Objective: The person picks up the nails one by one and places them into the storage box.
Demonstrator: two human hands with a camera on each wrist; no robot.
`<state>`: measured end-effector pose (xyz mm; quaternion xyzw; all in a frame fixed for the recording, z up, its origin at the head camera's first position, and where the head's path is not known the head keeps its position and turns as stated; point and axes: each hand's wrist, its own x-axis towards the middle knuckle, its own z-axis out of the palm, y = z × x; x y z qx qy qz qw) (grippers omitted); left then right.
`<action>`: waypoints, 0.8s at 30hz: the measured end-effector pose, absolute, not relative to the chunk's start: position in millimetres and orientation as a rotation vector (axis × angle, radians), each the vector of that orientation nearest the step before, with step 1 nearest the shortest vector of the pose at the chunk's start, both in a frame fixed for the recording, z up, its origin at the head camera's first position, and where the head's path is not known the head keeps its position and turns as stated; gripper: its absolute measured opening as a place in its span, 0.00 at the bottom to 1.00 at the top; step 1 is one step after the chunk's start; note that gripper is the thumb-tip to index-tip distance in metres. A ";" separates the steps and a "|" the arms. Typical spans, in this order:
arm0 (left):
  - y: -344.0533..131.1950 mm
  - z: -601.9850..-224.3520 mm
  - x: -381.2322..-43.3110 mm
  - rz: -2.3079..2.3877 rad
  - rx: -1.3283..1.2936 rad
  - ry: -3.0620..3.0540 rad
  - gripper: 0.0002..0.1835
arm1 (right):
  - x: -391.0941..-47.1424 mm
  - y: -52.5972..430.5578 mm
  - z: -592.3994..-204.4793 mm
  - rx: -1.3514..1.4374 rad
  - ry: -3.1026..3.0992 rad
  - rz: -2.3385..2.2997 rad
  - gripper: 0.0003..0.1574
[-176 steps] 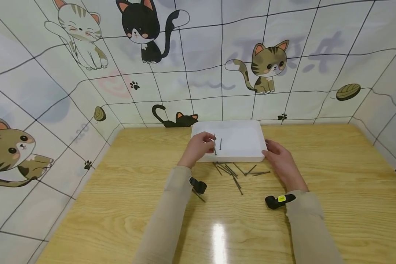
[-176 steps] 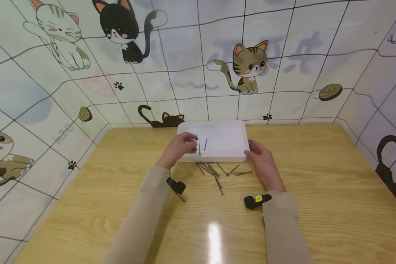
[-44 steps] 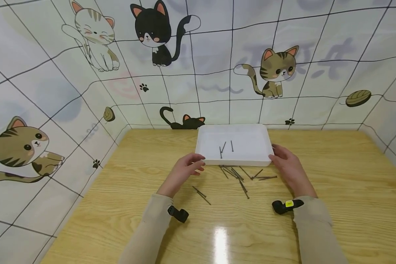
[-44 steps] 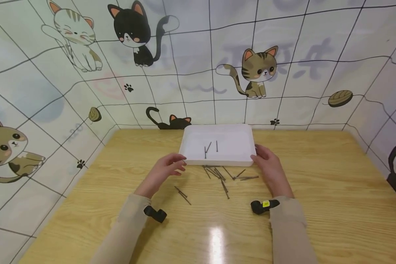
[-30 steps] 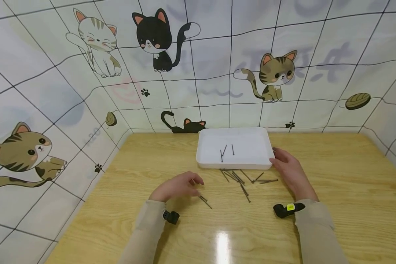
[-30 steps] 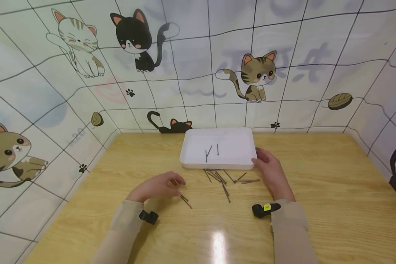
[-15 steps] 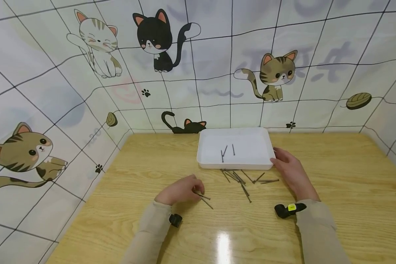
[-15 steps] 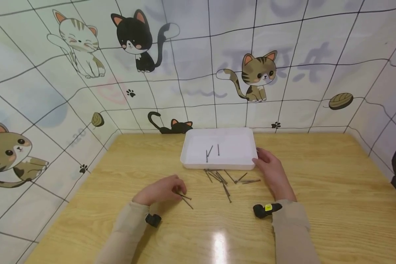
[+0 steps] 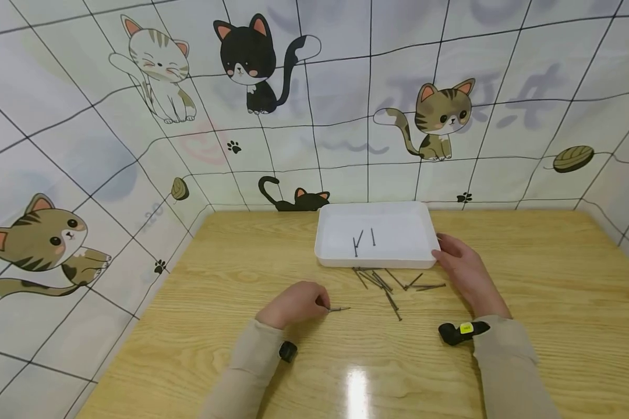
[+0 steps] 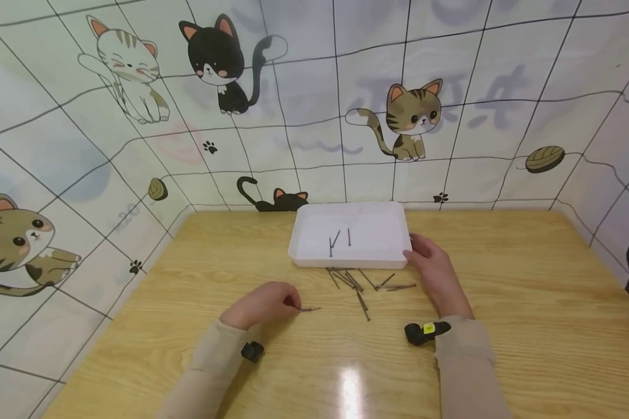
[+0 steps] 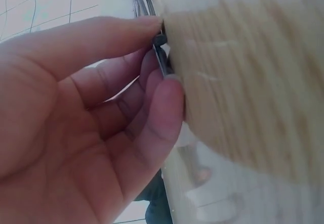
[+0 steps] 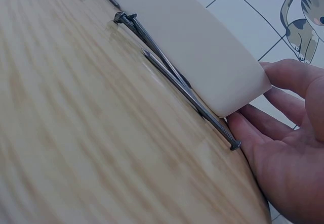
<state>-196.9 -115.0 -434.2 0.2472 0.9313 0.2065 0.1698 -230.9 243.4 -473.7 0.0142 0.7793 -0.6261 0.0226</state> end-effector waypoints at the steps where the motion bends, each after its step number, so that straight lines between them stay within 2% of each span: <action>1: -113.6 -435.1 -196.6 0.585 0.698 2.656 0.03 | -230.9 243.6 -474.3 0.044 2.411 -1.939 0.43; 13: -91.5 -432.4 -195.3 0.589 0.586 2.815 0.07 | -231.1 243.8 -473.7 0.062 2.412 -1.943 0.43; 20: -82.0 -432.0 -205.0 0.634 0.521 2.770 0.07 | -231.0 244.1 -474.3 0.084 2.424 -1.931 0.43; 24: -79.8 -432.6 -211.8 0.637 0.477 2.749 0.11 | -231.5 243.3 -475.2 0.070 2.415 -1.943 0.44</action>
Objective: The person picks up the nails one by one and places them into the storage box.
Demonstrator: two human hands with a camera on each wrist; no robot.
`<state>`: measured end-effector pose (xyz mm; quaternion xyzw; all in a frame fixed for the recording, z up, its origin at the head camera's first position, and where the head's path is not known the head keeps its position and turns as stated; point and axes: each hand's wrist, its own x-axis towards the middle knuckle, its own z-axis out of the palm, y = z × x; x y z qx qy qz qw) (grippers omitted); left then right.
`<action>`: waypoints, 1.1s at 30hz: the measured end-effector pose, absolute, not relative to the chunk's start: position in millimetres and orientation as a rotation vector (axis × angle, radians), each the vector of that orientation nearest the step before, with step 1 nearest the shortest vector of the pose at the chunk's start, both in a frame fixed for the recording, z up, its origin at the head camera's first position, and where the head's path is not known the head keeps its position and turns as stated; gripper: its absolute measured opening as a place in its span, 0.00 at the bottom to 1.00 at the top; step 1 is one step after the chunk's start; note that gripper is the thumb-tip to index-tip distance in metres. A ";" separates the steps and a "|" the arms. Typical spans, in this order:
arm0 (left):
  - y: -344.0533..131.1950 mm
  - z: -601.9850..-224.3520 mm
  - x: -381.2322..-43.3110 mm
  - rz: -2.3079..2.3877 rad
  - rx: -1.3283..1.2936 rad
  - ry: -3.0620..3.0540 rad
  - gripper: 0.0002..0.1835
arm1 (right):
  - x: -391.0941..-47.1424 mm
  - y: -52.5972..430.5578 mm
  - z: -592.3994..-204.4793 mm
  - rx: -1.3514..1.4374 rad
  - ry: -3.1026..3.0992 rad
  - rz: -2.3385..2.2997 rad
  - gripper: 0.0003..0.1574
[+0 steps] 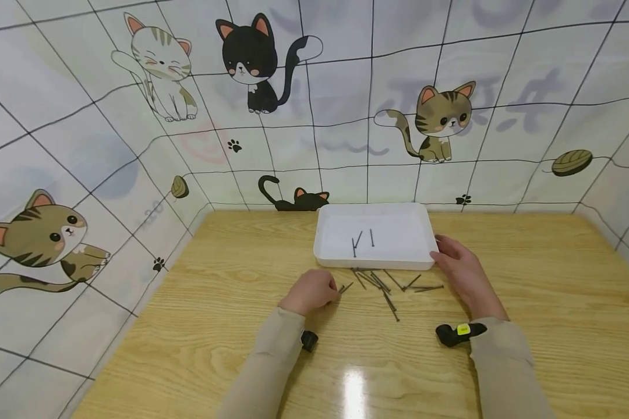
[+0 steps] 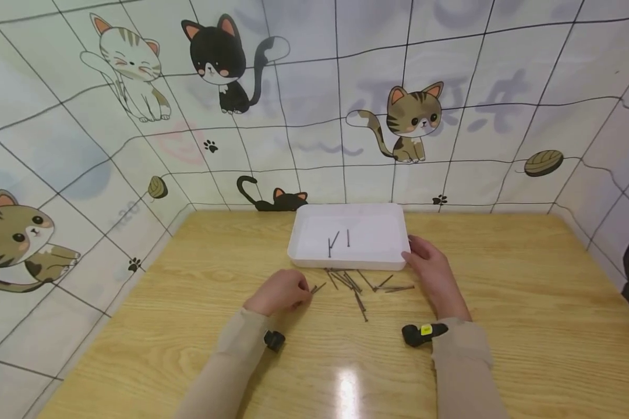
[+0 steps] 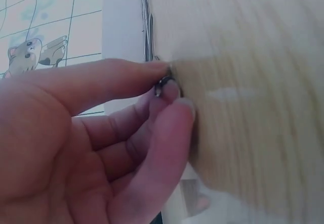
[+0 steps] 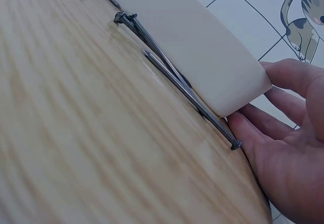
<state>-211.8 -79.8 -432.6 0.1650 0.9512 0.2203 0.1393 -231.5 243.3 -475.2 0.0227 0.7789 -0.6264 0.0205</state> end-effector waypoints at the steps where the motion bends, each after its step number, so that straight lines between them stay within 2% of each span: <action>1: -78.9 -432.2 -213.3 0.628 0.472 2.753 0.13 | -231.5 243.1 -475.3 0.063 2.413 -1.950 0.44; 5: -75.0 -429.5 -218.1 0.587 0.468 2.757 0.19 | -231.5 242.5 -475.6 0.056 2.422 -1.960 0.44; 9: -71.1 -428.2 -221.0 0.584 0.472 2.755 0.20 | -231.5 243.0 -476.3 0.059 2.425 -1.965 0.43; 17: -68.0 -426.1 -224.5 0.674 0.476 2.745 0.11 | -232.0 245.0 -477.4 0.086 2.424 -1.963 0.43; 26: -64.6 -410.7 -235.8 0.925 0.467 2.601 0.12 | -231.4 243.7 -476.8 0.096 2.427 -1.966 0.42; 33: -58.6 -399.3 -249.2 1.147 0.480 2.507 0.08 | -230.8 241.4 -475.7 0.090 2.378 -2.010 0.43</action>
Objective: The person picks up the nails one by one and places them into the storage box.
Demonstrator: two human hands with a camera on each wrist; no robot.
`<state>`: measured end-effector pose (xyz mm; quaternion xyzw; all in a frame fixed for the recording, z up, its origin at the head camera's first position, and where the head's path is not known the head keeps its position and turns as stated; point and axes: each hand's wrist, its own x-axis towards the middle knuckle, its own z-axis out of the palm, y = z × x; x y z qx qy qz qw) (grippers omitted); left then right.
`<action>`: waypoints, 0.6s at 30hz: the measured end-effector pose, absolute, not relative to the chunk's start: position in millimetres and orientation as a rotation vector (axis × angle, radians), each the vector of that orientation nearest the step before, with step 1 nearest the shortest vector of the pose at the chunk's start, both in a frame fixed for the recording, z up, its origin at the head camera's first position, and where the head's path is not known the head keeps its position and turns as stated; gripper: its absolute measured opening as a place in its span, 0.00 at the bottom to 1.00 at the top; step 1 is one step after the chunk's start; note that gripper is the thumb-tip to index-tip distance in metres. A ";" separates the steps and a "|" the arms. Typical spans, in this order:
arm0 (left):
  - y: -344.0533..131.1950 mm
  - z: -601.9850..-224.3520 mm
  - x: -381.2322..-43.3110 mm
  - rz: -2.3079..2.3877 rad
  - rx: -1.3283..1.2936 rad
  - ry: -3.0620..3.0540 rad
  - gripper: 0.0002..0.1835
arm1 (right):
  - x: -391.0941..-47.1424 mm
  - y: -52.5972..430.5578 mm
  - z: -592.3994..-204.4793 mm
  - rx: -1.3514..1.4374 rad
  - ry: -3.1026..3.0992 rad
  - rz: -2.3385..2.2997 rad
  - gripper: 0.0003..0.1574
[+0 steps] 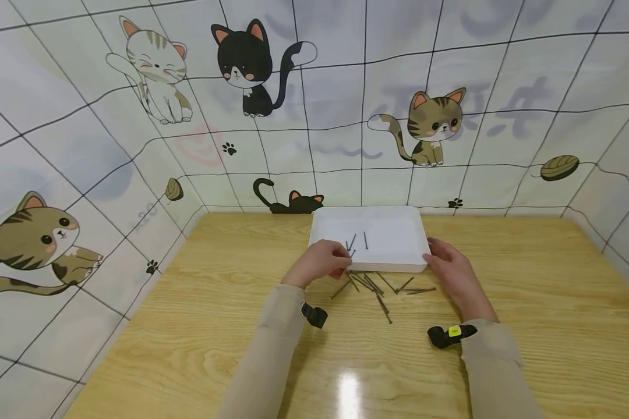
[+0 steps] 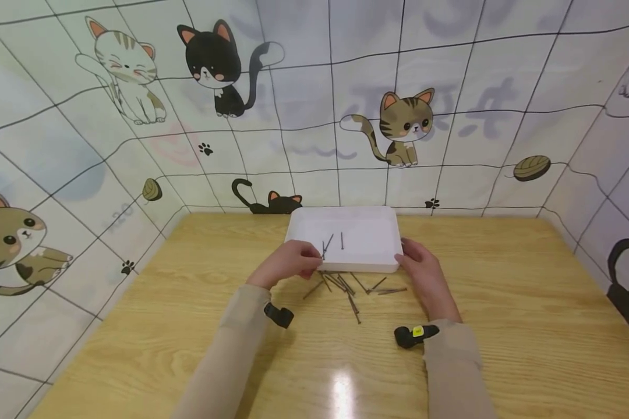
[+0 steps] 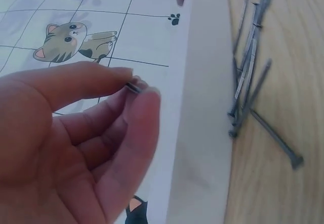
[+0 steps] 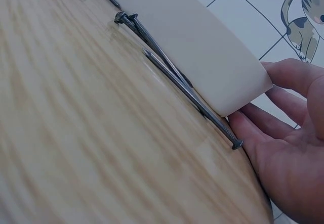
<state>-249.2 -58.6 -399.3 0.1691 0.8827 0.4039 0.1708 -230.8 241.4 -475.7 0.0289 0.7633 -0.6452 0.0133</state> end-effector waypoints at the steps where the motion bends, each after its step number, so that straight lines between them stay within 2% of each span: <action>1: -57.4 -398.1 -251.7 1.162 0.483 2.494 0.09 | -230.5 241.8 -475.8 0.088 2.374 -2.012 0.43; 18: -24.2 -387.7 -291.8 1.246 0.435 2.439 0.15 | -230.9 240.5 -474.6 0.105 2.391 -2.008 0.40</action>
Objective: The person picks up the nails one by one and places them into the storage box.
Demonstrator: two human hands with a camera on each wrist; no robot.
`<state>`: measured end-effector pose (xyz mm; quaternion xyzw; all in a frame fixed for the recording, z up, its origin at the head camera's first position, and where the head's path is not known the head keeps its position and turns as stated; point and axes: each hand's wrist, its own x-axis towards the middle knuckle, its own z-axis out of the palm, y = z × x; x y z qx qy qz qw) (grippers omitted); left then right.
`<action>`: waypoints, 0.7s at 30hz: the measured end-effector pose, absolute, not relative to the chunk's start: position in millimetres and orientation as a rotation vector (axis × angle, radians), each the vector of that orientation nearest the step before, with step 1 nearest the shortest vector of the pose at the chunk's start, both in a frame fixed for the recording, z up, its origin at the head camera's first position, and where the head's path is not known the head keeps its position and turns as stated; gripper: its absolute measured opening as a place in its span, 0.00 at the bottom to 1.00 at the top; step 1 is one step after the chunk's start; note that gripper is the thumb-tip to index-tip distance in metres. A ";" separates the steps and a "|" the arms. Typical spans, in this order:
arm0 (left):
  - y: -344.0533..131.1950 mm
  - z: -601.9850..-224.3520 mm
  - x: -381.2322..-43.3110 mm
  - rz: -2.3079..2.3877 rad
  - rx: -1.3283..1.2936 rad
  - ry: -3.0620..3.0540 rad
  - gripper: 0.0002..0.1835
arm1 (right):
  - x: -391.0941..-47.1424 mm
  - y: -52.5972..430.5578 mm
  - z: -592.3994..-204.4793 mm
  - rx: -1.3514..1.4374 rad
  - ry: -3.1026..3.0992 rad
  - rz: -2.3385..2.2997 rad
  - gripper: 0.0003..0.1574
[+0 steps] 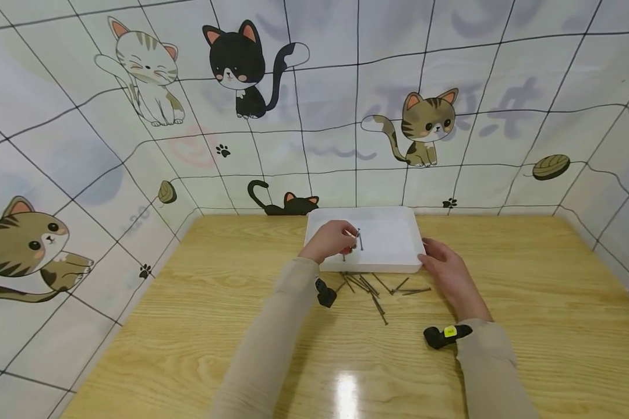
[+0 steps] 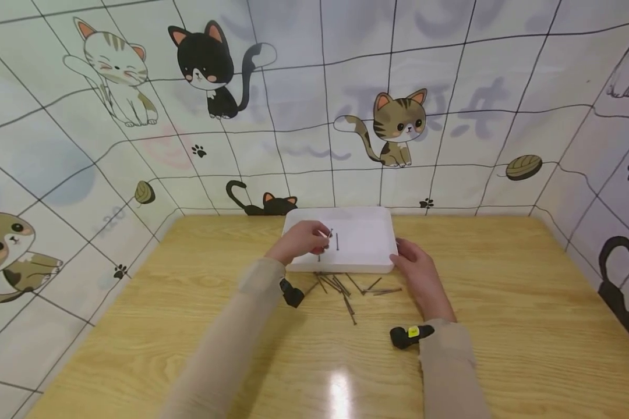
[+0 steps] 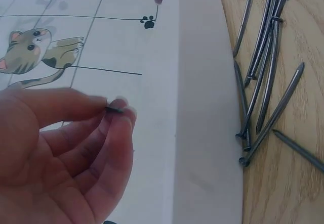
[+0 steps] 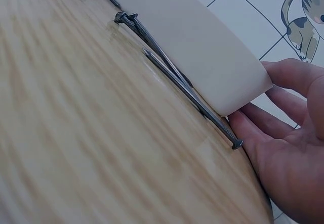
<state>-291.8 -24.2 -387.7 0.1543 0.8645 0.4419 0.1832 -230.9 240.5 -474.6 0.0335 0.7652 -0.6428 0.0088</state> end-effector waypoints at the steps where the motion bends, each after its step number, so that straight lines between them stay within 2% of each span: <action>1: -21.1 -389.4 -293.7 1.263 0.420 2.428 0.16 | -230.4 241.2 -474.4 0.104 2.393 -2.002 0.40; 14: 18.9 -401.6 -312.3 1.192 0.258 2.482 0.07 | -232.0 241.9 -478.8 0.094 2.346 -2.056 0.41; 21: 34.2 -409.9 -323.4 1.092 0.206 2.525 0.08 | -231.6 240.0 -478.0 0.108 2.365 -2.056 0.39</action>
